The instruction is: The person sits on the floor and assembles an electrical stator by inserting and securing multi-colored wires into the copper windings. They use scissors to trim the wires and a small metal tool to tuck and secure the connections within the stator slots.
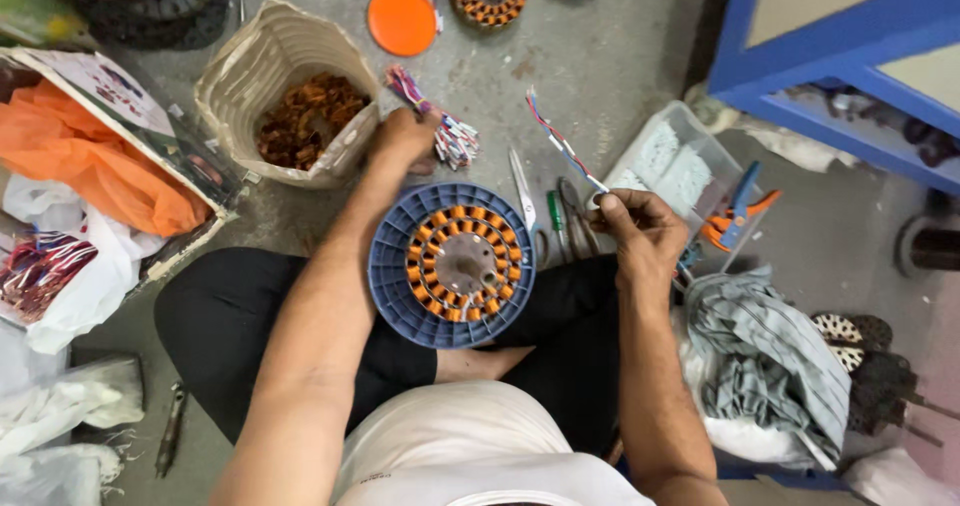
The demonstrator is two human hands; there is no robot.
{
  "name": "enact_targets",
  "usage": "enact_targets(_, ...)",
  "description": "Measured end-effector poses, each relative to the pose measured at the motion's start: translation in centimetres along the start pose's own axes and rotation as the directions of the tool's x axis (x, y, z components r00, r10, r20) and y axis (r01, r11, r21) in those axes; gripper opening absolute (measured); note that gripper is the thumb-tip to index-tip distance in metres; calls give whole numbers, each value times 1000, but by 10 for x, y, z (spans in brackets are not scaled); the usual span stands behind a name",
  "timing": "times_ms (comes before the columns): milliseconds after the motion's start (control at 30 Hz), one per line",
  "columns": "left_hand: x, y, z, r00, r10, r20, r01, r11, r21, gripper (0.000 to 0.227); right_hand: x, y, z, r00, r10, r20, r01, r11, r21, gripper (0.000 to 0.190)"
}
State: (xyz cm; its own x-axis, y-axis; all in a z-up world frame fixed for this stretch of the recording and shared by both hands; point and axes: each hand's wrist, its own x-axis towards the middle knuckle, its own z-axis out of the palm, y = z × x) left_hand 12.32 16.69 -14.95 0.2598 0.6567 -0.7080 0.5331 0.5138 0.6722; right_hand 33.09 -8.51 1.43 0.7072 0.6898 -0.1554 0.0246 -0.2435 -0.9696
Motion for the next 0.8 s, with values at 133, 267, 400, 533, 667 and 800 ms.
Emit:
enact_targets(133,-62,28,-40,941,149,304,-133,988,-75,37,-38,-22,-23,999,-38,9,34,968,249,15)
enact_targets(267,-165,62,-80,857,408,314,-488,838,243,43,-77,-37,-31,994,-68,85,24,899,438,16)
enact_targets(400,-289,67,-80,422,903,78,-903,411,124,37,-111,-41,-23,966,-61,253,-101,809,579,14)
enact_targets(533,-358,69,-56,595,803,30,-740,562,-369,36,-133,-40,0,911,-64,408,-226,749,623,13)
enact_targets(667,-374,61,-52,660,751,-31,-630,531,-567,28,-151,-46,18,889,-106,446,-177,818,547,15)
enact_targets(800,-379,48,-55,669,741,-57,-589,482,-648,25,-158,-69,24,816,-211,539,9,936,353,39)
